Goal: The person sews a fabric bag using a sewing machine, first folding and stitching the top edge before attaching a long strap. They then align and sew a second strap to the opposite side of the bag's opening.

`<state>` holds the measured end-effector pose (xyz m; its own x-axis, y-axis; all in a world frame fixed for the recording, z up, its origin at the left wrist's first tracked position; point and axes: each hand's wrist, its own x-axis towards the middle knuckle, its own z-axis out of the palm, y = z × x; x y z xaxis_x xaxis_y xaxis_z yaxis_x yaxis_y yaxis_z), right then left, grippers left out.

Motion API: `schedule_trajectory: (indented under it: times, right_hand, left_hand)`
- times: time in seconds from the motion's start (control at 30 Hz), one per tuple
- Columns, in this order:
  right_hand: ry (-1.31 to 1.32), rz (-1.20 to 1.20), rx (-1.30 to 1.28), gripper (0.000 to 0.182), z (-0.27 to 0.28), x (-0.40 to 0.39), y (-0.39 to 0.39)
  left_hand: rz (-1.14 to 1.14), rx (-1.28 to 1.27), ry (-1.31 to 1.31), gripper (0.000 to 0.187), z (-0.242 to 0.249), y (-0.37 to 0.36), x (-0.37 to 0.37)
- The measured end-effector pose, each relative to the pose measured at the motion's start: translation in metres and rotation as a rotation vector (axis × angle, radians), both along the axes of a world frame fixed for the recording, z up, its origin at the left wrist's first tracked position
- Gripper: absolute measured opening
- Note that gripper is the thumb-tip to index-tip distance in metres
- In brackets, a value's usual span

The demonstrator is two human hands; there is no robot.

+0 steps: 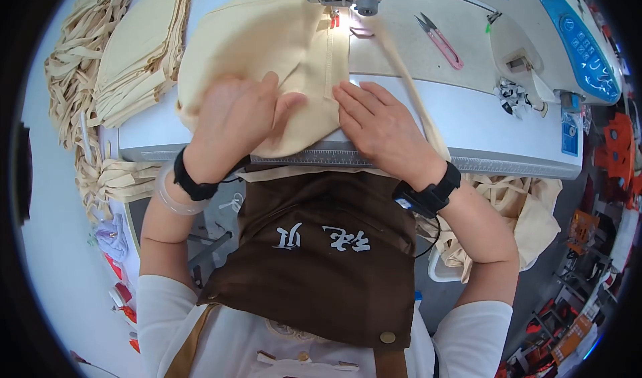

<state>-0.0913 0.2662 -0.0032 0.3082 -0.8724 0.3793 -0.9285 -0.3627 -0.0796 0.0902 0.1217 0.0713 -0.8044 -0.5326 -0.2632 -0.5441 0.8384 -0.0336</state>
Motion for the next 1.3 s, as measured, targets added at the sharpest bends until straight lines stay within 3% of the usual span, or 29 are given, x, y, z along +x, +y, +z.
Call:
schedule_trajectory:
  times: [0.07, 0.17, 0.27, 0.37, 0.67, 1.3]
  right_hand:
    - [0.001, 0.002, 0.002, 0.034, 0.001, 0.001, 0.001]
    - [-0.015, -0.004, 0.009, 0.035, 0.001, -0.002, 0.004]
    - [-0.031, -0.006, -0.002, 0.035, 0.001, -0.003, 0.004]
    - [-0.036, -0.006, -0.016, 0.036, 0.001, -0.002, 0.003]
    - [-0.145, 0.017, 0.004, 0.033, 0.001, -0.003, 0.003]
    - [-0.222, 0.007, 0.061, 0.025, 0.005, -0.011, -0.006]
  left_hand:
    - [0.048, 0.006, 0.084, 0.051, -0.016, 0.003, 0.008]
    - [-0.079, 0.011, 0.209, 0.061, -0.02, 0.011, 0.01]
    - [-0.355, -0.003, 0.448, 0.065, -0.026, -0.002, 0.001]
    - [-0.475, 0.007, 0.508, 0.065, -0.045, -0.004, -0.01]
    - [-0.357, 0.261, 0.471, 0.067, -0.045, -0.003, -0.01]
    - [-0.336, 0.267, 0.378, 0.068, -0.037, -0.003, -0.003]
